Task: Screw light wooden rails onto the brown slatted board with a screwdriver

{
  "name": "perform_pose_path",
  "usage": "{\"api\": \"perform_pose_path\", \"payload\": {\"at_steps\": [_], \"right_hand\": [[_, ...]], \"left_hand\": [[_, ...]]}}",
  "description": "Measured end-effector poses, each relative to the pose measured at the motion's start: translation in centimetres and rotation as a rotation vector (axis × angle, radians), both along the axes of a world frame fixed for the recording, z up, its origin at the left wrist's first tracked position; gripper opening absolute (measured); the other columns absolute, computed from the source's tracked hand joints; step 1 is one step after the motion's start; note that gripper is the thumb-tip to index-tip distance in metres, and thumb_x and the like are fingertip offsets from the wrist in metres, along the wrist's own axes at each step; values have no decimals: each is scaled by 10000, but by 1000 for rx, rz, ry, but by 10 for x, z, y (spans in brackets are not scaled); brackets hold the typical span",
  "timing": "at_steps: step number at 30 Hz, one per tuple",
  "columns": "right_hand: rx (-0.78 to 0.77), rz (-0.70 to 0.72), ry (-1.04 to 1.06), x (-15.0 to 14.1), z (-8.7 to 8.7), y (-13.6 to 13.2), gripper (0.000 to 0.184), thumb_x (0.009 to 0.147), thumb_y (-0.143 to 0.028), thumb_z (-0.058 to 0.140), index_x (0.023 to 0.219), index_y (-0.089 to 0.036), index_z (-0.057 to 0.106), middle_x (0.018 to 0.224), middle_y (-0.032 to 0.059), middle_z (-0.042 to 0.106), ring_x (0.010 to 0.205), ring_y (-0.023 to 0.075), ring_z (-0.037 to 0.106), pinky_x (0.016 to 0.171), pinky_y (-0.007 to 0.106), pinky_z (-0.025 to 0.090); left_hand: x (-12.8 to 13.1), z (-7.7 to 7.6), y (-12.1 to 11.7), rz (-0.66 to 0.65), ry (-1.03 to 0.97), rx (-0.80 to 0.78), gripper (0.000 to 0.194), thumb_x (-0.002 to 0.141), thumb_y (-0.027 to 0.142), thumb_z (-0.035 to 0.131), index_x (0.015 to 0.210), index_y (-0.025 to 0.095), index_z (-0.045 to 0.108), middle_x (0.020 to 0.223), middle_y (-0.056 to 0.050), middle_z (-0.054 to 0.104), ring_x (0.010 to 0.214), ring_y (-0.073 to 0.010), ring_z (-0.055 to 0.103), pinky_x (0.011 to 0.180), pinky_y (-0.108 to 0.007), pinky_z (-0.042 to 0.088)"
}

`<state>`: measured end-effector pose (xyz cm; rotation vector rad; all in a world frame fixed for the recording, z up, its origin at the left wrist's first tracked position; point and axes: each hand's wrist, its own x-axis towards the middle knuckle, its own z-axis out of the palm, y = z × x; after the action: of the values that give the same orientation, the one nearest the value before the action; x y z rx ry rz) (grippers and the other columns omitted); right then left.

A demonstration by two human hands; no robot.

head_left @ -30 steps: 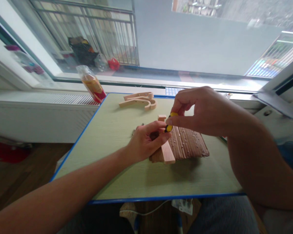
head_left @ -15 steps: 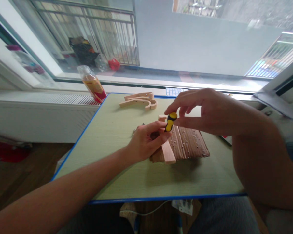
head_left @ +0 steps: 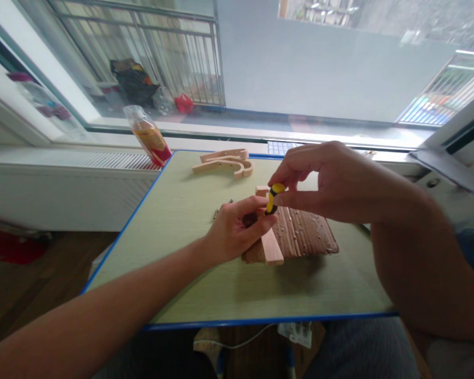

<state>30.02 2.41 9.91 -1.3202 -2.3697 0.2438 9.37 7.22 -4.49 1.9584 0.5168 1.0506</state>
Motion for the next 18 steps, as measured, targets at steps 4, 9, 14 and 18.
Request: {"api": "perform_pose_path", "payload": {"at_steps": [4, 9, 14, 18], "right_hand": [[-19, -30, 7, -1, -1, 0, 152, 879, -370, 774, 870, -219, 792, 857, 10, 772, 763, 164, 667, 688, 340, 493], [0, -60, 21, 0, -3, 2, 195, 856, -403, 791, 822, -215, 759, 796, -2, 743, 706, 153, 637, 641, 340, 475], [20, -100, 24, -2, -6, 3, 228, 839, -430, 810, 777, -223, 736, 741, -21, 712, 661, 138, 599, 585, 330, 427], [26, -112, 19, -4, -8, 4, 242, 834, -431, 811, 757, -222, 717, 727, -27, 702, 661, 136, 594, 586, 325, 417]], "left_hand": [[0, 0, 0, 1, 7, -4, 174, 959, 301, 744, 1060, 160, 756, 762, 8, 727, 613, -91, 580, 556, -205, 452], [0, -2, 1, -11, 6, -2, 184, 963, 297, 743, 1090, 164, 756, 787, 3, 744, 618, -93, 581, 564, -211, 464], [0, -5, 2, -15, -3, 11, 200, 960, 297, 752, 1118, 174, 758, 778, 12, 730, 611, -89, 570, 558, -212, 464], [0, -4, 2, -2, 2, 24, 197, 958, 300, 757, 1116, 182, 759, 750, 27, 695, 597, -84, 547, 551, -214, 450]]}}
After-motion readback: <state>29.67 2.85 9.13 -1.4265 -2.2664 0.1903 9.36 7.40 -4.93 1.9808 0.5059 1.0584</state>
